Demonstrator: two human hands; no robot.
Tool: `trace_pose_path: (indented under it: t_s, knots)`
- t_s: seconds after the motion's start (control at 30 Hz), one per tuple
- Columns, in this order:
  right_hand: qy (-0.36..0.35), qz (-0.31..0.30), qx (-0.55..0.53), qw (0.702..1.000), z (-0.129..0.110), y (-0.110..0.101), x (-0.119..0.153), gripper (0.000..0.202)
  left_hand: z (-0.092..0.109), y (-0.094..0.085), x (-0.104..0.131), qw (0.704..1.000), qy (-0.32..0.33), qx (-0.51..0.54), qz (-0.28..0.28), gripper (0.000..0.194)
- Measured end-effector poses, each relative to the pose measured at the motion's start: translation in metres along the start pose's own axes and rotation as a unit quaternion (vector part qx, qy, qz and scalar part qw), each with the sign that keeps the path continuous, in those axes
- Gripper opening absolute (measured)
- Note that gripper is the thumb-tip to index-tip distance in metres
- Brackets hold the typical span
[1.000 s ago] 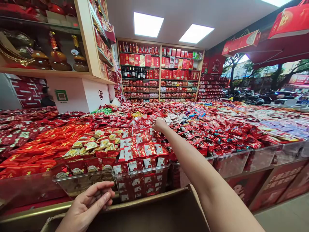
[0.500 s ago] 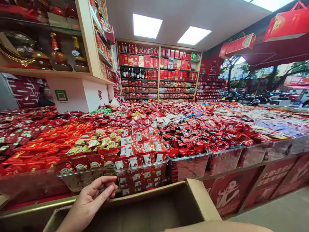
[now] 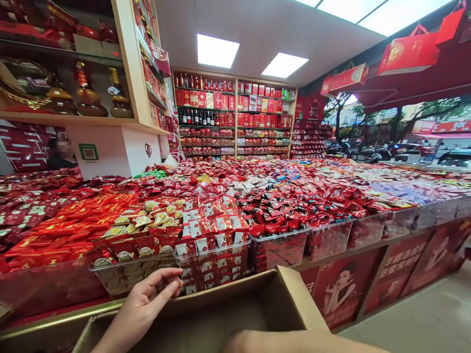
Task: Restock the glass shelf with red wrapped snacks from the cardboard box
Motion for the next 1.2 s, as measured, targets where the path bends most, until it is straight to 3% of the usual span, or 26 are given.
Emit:
trace_pose_path:
  t_s: [0.07,0.13,0.23,0.3,0.43,0.7,0.97,1.2]
  knots:
    - [-0.035,-0.062,0.086,0.994,-0.013,-0.004,-0.001,0.013,0.001,0.0,0.002,1.0,-0.003,0.013,-0.009,0.032]
    - [-0.083,-0.076,0.093,0.989,-0.036,-0.023,0.002,0.009,0.005,0.004,0.005,0.999,0.001,0.03,-0.031,0.035]
    - [-0.117,0.021,-0.051,0.992,-0.063,-0.072,0.002,0.008,0.017,0.016,0.011,0.995,0.013,0.047,-0.084,0.042]
    - [-0.109,0.067,-0.139,0.982,-0.065,-0.089,-0.003,0.012,0.019,0.023,0.015,0.993,-0.001,0.046,-0.105,0.052]
    - [-0.07,0.059,-0.272,0.958,-0.047,-0.083,-0.019,0.019,0.012,0.025,0.014,0.994,-0.038,0.03,-0.094,0.061]
    - [0.006,0.009,-0.415,0.91,-0.032,-0.07,-0.027,0.043,0.006,0.027,0.008,0.987,-0.075,0.115,-0.084,0.07]
    - [-0.073,0.039,-0.41,0.908,-0.036,-0.07,-0.02,0.032,0.005,0.023,0.006,0.991,-0.071,0.097,-0.052,0.069]
    - [-0.108,0.09,-0.373,0.917,-0.039,-0.078,-0.011,0.02,0.006,0.023,0.007,0.992,-0.079,0.066,-0.07,0.07]
Point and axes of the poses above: each hand's wrist, its own x-axis away from the middle knuckle, its own y-axis out of the palm, z = x × y, the point moved 9 cm from there along -x, towards the middle knuckle, and after that the axes turned 8 degrees about y, right-handed, at the moved point
